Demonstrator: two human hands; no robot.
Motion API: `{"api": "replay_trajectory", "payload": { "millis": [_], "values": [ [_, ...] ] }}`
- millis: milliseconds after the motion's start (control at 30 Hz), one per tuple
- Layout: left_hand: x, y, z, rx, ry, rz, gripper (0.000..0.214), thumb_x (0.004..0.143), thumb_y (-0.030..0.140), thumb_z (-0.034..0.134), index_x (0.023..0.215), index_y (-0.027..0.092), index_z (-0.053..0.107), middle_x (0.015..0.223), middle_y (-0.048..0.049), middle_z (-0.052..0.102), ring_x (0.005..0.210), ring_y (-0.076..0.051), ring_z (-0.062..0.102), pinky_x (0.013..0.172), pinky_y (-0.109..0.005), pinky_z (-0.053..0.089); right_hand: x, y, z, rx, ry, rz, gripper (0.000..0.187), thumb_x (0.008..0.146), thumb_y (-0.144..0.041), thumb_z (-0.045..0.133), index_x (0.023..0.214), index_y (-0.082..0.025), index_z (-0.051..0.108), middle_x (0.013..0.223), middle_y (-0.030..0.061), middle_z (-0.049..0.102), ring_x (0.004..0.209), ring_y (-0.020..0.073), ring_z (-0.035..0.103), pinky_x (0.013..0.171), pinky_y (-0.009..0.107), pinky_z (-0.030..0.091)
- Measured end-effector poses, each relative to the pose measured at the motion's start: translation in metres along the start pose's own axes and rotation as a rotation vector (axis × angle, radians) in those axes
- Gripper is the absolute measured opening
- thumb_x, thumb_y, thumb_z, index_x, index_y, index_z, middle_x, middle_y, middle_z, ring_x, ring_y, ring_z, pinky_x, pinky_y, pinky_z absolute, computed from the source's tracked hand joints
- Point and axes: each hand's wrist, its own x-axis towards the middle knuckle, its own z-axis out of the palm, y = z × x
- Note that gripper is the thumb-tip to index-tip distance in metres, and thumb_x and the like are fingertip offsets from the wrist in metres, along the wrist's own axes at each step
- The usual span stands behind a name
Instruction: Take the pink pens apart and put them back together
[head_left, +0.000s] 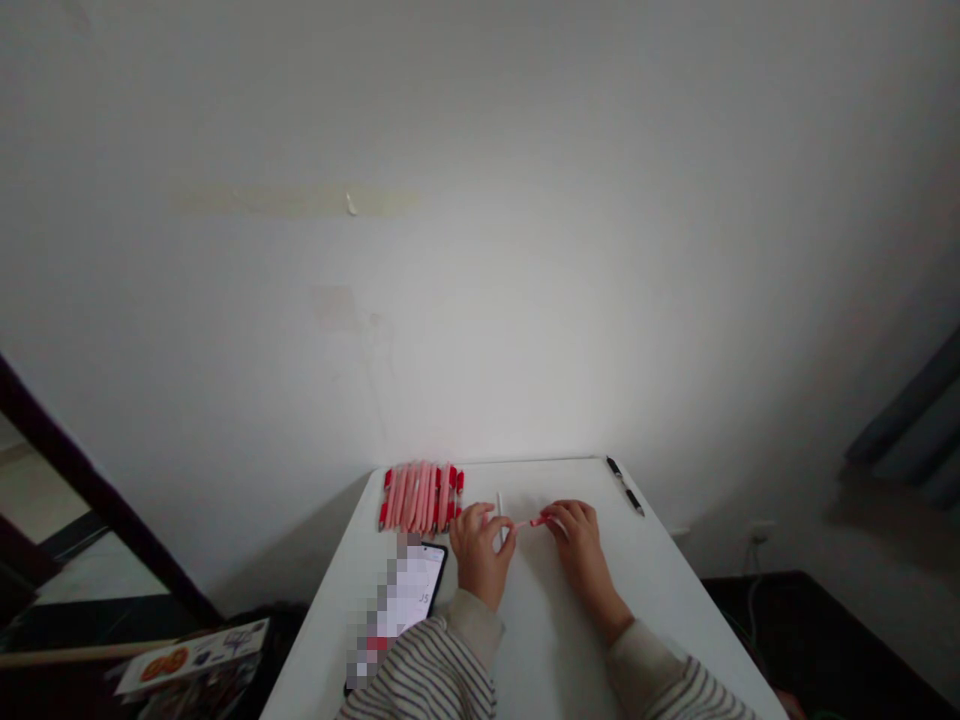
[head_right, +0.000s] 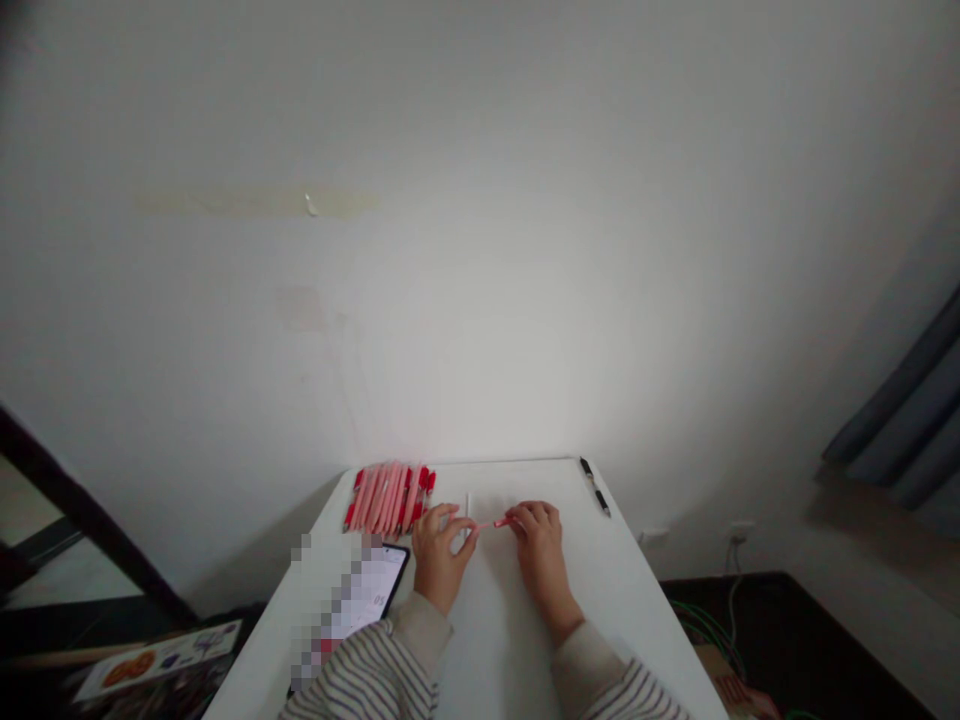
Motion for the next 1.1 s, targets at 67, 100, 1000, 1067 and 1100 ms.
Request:
{"api": "replay_trajectory", "payload": {
  "millis": [67,100,1000,1067,1100],
  "values": [
    [0.0001,0.0002,0.0,-0.003,-0.002,0.0,0.01,0.078,0.03,0.062,0.08,0.028,0.072,0.101,-0.004,0.06,0.101,-0.022,0.052,0.089,-0.044,0.04,0.0005,-0.0013,-0.001,0.0,0.003,-0.002,0.017,0.089,-0.027,0.051,0.094,-0.025,0.067,0.096,0.0074,0.064,0.097,0.024,0.05,0.085,0.042,0.044],
    [0.0002,0.0002,0.0001,-0.004,-0.004,0.002,0.01,0.078,0.03,0.062,0.08,0.028,0.072,0.101,-0.004,0.06,0.101,-0.022,0.052,0.089,-0.044,0.04,0.0007,-0.002,-0.0015,0.001,0.002,-0.005,0.017,0.089,-0.027,0.051,0.095,-0.025,0.067,0.095,0.0074,0.064,0.097,0.024,0.05,0.084,0.041,0.044],
    [-0.0017,0.0004,0.0026,-0.026,-0.045,0.026,0.008,0.076,0.03,0.065,0.08,0.03,0.072,0.102,-0.0032,0.06,0.102,-0.021,0.052,0.093,-0.046,0.04,0.0004,-0.0091,-0.0023,0.007,-0.049,-0.085,0.015,0.087,-0.026,0.055,0.095,-0.029,0.067,0.096,0.006,0.063,0.098,0.0237,0.051,0.084,0.041,0.045],
    [-0.0019,0.0,0.0028,-0.028,-0.051,0.021,0.008,0.076,0.029,0.066,0.08,0.029,0.072,0.102,-0.0034,0.06,0.102,-0.022,0.052,0.093,-0.047,0.04,0.0003,-0.0092,-0.0023,0.01,-0.06,-0.085,0.015,0.087,-0.026,0.055,0.095,-0.028,0.067,0.097,0.0058,0.063,0.098,0.0237,0.05,0.085,0.041,0.045],
    [-0.0018,-0.0002,0.0029,-0.03,-0.055,0.018,0.008,0.075,0.029,0.066,0.08,0.029,0.072,0.102,-0.0036,0.06,0.102,-0.022,0.052,0.093,-0.048,0.04,0.0002,-0.0093,-0.0024,0.012,-0.067,-0.086,0.015,0.087,-0.026,0.055,0.095,-0.028,0.067,0.097,0.0058,0.063,0.098,0.0237,0.05,0.085,0.041,0.045]
  ]
}}
